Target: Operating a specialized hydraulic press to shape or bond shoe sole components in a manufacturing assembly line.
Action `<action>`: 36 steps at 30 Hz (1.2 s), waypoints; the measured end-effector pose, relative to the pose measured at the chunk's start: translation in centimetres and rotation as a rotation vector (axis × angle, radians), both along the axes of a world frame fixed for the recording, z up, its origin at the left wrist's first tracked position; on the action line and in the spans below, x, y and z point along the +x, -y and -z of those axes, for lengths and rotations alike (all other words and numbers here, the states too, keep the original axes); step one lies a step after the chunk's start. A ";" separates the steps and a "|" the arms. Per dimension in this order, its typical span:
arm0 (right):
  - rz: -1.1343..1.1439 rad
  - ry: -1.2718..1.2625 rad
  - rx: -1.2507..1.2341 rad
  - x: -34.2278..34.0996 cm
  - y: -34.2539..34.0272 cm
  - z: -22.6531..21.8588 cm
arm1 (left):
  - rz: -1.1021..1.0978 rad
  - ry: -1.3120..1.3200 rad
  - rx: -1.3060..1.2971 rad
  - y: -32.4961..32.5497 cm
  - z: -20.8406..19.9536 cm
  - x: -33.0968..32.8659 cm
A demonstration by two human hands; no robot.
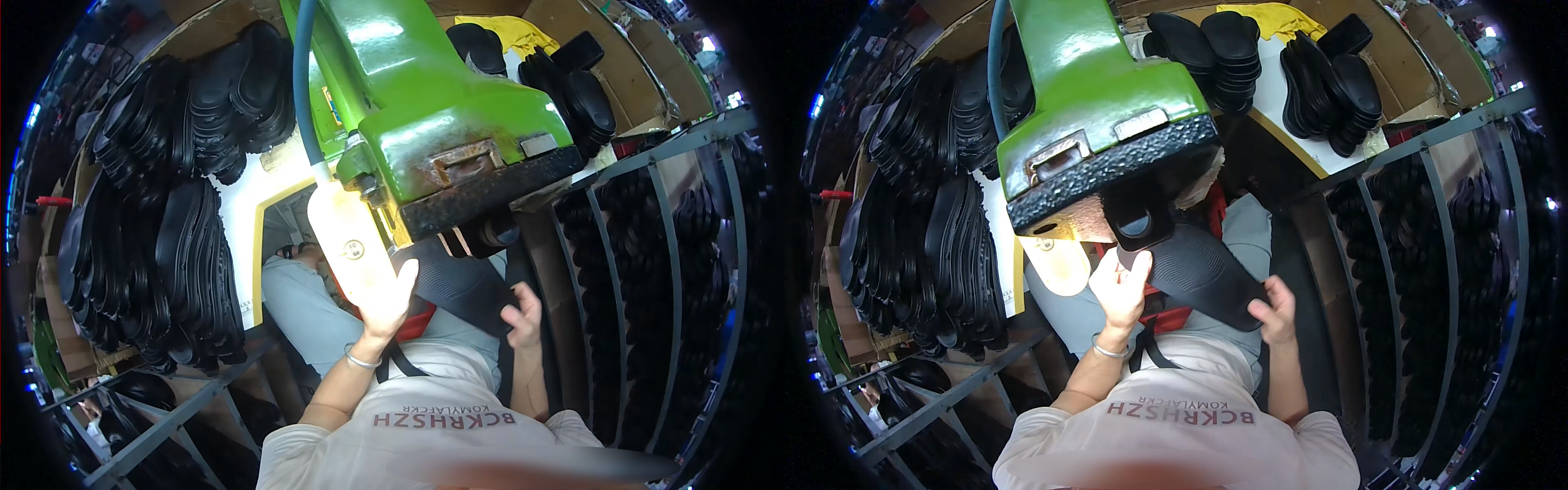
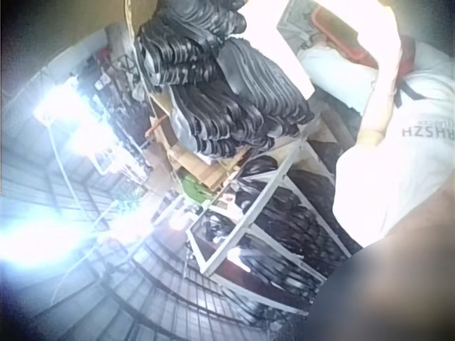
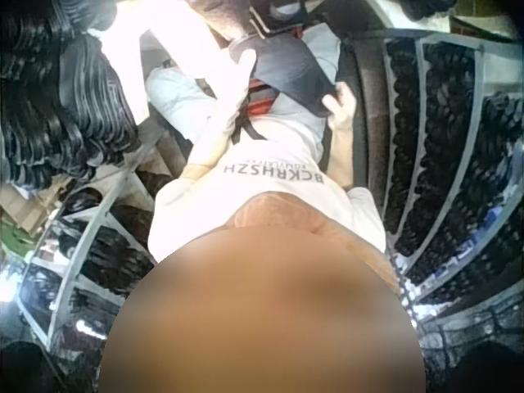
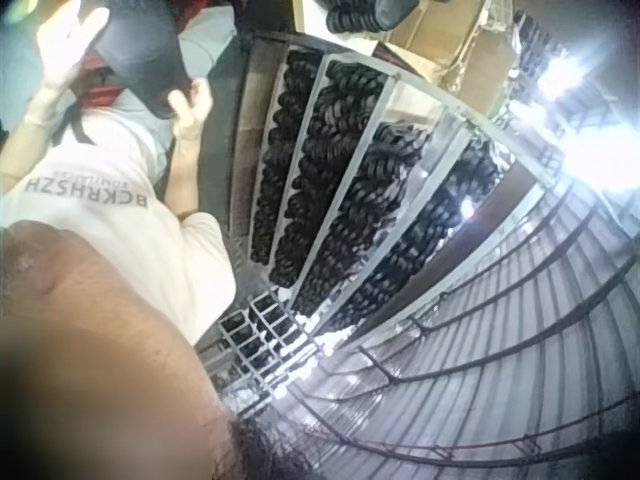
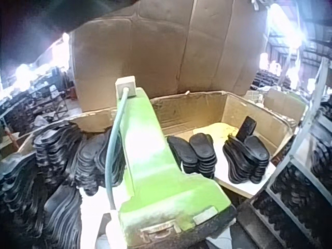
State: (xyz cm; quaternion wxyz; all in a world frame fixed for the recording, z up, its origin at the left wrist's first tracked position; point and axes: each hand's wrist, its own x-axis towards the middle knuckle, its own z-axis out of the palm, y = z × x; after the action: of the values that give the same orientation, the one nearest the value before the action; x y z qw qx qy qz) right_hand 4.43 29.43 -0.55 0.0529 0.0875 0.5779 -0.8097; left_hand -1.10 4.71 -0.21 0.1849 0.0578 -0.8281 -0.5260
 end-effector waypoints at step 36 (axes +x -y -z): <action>0.227 -0.317 0.071 -14.0 -0.3 -4.6 | 0.140 -0.178 -0.153 0.4 -5.1 -2.6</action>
State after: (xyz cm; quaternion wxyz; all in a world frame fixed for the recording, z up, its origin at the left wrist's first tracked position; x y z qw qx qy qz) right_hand -9.60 29.69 4.08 -0.1334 0.0254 0.5935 -0.7933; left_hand -3.69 4.28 4.93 0.2241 -0.0613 -0.8481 -0.4761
